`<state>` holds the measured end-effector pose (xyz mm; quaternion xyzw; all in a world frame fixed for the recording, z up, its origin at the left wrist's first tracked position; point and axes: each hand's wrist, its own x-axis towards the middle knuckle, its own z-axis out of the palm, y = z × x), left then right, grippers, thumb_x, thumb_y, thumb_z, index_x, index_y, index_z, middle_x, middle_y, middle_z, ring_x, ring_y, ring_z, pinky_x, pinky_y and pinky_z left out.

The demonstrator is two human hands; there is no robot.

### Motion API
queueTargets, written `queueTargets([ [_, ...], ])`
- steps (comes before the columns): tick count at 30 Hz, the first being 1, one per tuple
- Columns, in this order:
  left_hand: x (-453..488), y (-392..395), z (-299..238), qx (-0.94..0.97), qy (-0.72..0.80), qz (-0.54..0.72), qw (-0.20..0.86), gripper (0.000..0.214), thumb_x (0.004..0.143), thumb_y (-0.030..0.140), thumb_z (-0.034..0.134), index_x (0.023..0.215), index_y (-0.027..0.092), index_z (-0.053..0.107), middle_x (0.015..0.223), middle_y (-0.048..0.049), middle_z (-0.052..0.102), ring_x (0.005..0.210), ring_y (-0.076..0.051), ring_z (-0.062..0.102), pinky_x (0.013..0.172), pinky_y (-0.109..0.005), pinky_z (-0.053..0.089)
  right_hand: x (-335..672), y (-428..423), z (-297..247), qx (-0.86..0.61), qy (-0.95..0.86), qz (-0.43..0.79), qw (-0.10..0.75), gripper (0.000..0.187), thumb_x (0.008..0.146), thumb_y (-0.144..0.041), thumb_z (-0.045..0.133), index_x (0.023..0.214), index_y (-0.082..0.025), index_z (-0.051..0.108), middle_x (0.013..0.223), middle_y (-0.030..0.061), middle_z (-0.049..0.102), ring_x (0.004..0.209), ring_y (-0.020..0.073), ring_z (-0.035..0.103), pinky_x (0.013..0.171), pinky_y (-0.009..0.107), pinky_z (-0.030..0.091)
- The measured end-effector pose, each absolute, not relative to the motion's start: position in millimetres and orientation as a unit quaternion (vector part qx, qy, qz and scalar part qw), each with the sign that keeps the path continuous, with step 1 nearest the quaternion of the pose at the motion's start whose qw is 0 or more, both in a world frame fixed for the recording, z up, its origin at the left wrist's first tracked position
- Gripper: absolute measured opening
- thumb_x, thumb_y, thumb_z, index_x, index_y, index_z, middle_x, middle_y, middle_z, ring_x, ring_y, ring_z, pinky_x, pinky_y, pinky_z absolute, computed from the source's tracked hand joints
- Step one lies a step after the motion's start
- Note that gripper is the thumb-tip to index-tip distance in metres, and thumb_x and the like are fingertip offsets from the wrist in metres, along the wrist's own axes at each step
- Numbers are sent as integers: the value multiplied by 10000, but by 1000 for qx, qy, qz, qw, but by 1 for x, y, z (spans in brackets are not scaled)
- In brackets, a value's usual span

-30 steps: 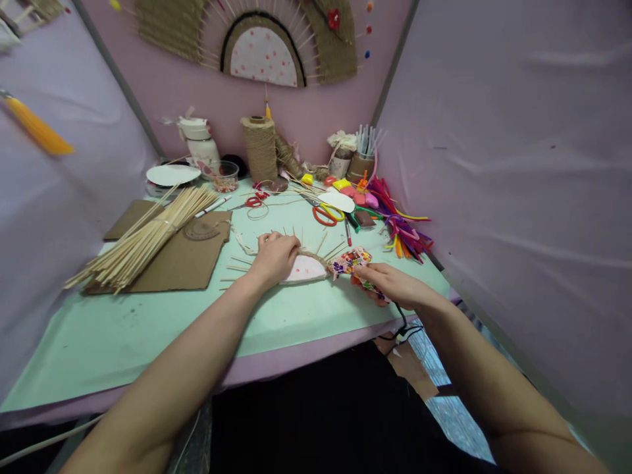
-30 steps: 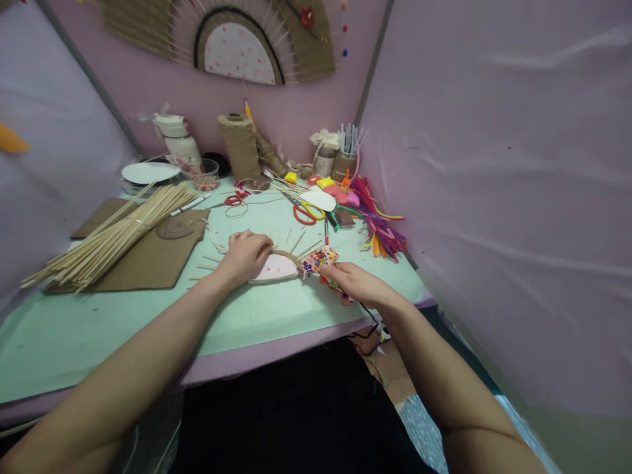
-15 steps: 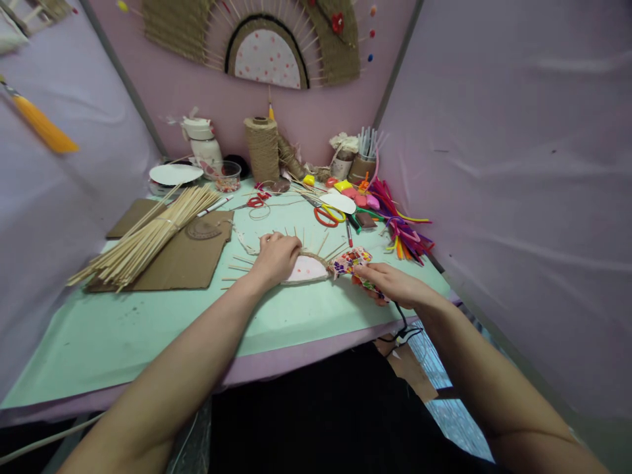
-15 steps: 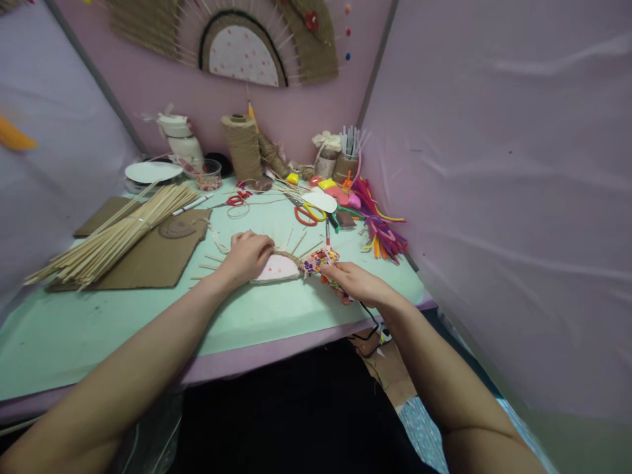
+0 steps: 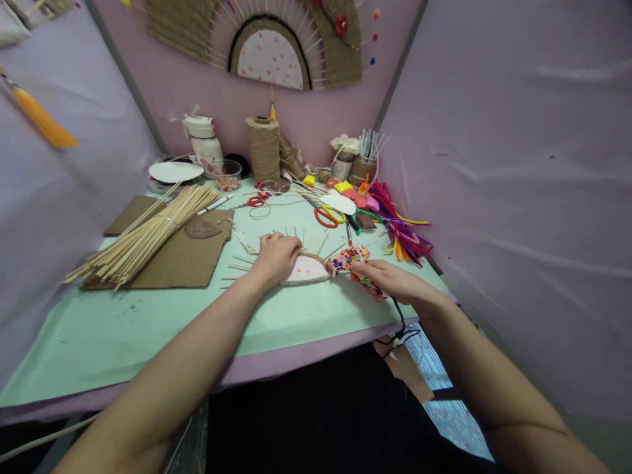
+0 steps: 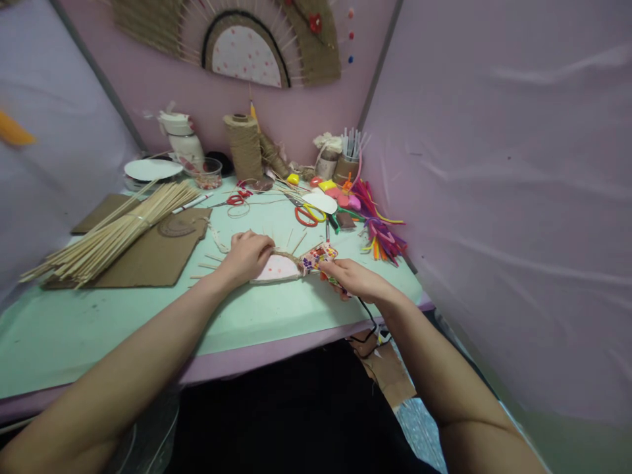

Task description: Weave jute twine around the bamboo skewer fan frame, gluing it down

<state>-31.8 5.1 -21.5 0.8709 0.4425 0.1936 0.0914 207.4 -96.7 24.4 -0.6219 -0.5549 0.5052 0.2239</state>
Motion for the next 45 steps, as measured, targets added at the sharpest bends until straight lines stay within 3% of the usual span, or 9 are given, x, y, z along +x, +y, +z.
queueTargets([
  [16, -32, 7, -23, 870, 440, 200, 97, 247, 895, 229, 404, 875, 214, 649, 931, -96, 713, 954, -289, 533, 893, -484, 302, 207, -83, 32, -627, -589, 468, 201, 525, 800, -687, 531, 744, -178, 646, 602, 5, 472, 527, 127, 450, 418, 238, 375],
  [27, -32, 6, -22, 871, 444, 188, 95, 243, 905, 241, 410, 893, 204, 650, 932, -94, 710, 973, -289, 540, 894, -475, 303, 206, -74, 40, -642, -626, 424, 128, 565, 823, -704, 470, 802, -167, 646, 596, 2, 502, 462, 129, 509, 441, 246, 374],
  [45, -32, 7, -24, 872, 449, 177, 82, 249, 909, 238, 414, 922, 200, 659, 964, -84, 719, 987, -292, 547, 880, -465, 311, 202, -60, 44, -635, -666, 387, 66, 523, 880, -667, 389, 755, -184, 548, 553, -2, 523, 507, 150, 544, 487, 249, 379],
])
